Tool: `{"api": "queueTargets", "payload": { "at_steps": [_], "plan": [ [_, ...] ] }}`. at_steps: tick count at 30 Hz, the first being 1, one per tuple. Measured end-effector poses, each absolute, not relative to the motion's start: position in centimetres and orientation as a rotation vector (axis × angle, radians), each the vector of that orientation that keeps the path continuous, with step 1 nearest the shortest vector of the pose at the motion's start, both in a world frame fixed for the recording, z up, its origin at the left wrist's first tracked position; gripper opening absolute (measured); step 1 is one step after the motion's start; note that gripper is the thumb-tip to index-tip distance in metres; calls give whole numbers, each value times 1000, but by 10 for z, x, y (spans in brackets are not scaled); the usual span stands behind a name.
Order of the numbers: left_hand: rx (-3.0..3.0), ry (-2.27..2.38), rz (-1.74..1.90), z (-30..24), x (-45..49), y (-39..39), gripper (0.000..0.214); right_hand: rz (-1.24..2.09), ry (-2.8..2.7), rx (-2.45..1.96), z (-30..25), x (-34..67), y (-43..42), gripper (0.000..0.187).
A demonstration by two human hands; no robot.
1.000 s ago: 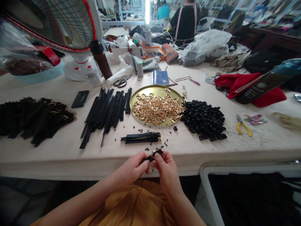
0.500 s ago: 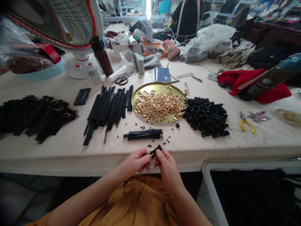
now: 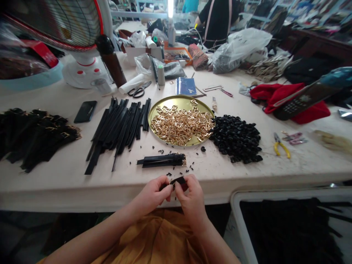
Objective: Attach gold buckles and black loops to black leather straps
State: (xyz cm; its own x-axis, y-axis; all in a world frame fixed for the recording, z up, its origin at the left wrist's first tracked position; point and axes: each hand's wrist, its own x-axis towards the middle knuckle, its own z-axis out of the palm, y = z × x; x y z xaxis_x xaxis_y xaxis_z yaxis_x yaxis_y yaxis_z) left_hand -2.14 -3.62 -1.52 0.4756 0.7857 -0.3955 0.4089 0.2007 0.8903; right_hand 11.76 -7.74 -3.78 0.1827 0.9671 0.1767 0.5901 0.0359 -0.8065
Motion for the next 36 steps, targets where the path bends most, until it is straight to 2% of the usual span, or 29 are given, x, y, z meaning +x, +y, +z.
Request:
{"api": "queueTargets", "payload": {
  "at_steps": [4, 6, 8, 13, 21, 25, 31, 36],
  "plan": [
    [1362, 1110, 293, -20, -17, -33, 18, 217, -1715, -1503, -49, 125, -77, 3],
    [1378, 1106, 278, -20, -16, -30, 19, 214, -1723, -1451, -52, 129, -75, 4],
    [1448, 1114, 276, -17, -14, -27, 19, 432, -1620, -1473, -50, 132, -70, 3],
    [1614, 1075, 275, -8, -13, -20, 22, 1272, -1070, -1473, -36, 136, -58, 22],
    [1160, 899, 257, -10, -13, -17, 15, 1716, -460, -1233, -37, 132, -62, 23],
    [1173, 920, 268, -8, -16, -19, 14, 1636, -566, -1307, -34, 129, -64, 25],
    [1374, 994, 310, -11, -21, -26, 14, 1012, -1156, -1603, -23, 127, -69, 20],
    [1633, 1008, 342, 3, -24, -33, 20, 1361, -943, -1462, -24, 130, -74, 27]
  ]
}}
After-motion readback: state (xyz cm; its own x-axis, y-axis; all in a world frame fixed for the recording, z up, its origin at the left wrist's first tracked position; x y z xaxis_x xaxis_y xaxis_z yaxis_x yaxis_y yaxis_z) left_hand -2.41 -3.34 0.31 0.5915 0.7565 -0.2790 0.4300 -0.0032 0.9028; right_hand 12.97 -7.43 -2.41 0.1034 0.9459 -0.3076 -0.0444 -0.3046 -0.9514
